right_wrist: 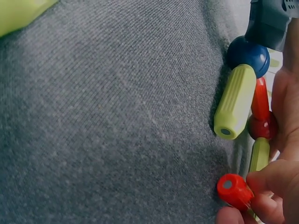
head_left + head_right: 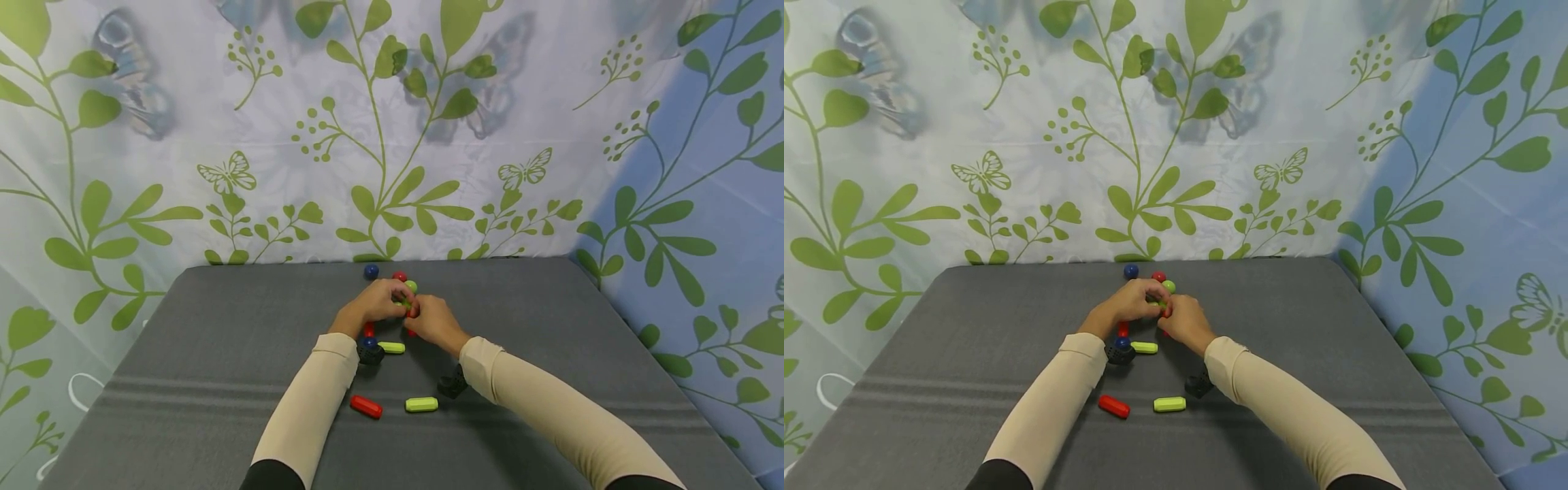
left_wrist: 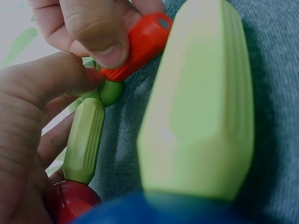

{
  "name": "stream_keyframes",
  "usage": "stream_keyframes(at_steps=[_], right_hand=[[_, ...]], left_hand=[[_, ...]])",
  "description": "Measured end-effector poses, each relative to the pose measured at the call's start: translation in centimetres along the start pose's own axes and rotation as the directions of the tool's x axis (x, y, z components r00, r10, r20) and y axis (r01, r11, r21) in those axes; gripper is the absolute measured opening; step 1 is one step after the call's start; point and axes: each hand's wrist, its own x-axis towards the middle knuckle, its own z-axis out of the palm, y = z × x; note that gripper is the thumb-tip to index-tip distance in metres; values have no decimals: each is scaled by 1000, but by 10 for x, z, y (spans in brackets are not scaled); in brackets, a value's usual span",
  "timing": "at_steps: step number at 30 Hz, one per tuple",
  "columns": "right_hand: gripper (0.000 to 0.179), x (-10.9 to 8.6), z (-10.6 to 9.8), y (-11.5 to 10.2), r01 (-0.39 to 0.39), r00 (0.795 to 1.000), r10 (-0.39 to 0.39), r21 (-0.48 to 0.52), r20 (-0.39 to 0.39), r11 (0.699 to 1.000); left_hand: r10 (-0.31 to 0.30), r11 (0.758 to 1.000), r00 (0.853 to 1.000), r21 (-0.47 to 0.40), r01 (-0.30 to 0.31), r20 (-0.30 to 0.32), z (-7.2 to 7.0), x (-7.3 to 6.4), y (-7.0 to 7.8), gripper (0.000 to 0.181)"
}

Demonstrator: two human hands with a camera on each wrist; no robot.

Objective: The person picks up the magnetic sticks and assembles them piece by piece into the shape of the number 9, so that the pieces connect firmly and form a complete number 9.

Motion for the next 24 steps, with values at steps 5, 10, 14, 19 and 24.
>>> stream_keyframes(at_steps=[5, 10, 14, 19, 24], right_hand=[[18, -1, -3, 1, 3, 1000, -3, -1, 4, 1000], [15, -2, -9, 2, 27, 999, -27, 16, 20, 1000], [14, 2, -17, 3, 44, 999, -44, 13, 8, 999], [13, 10, -29, 11, 92, 996, -92, -1, -13, 996], [8, 28, -40, 24, 272, 962, -272, -26, 15, 962]], left_hand=[[22, 1000, 1000, 15, -21, -6, -1, -1, 2, 15], [65, 996, 997, 57, -63, -37, -7, -6, 7, 14], [114, 991, 991, 76, -108, -73, -19, -16, 15, 14], [143, 988, 986, 73, -137, -85, -30, -27, 24, 18], [154, 987, 985, 57, -150, -80, -29, -37, 29, 18]])
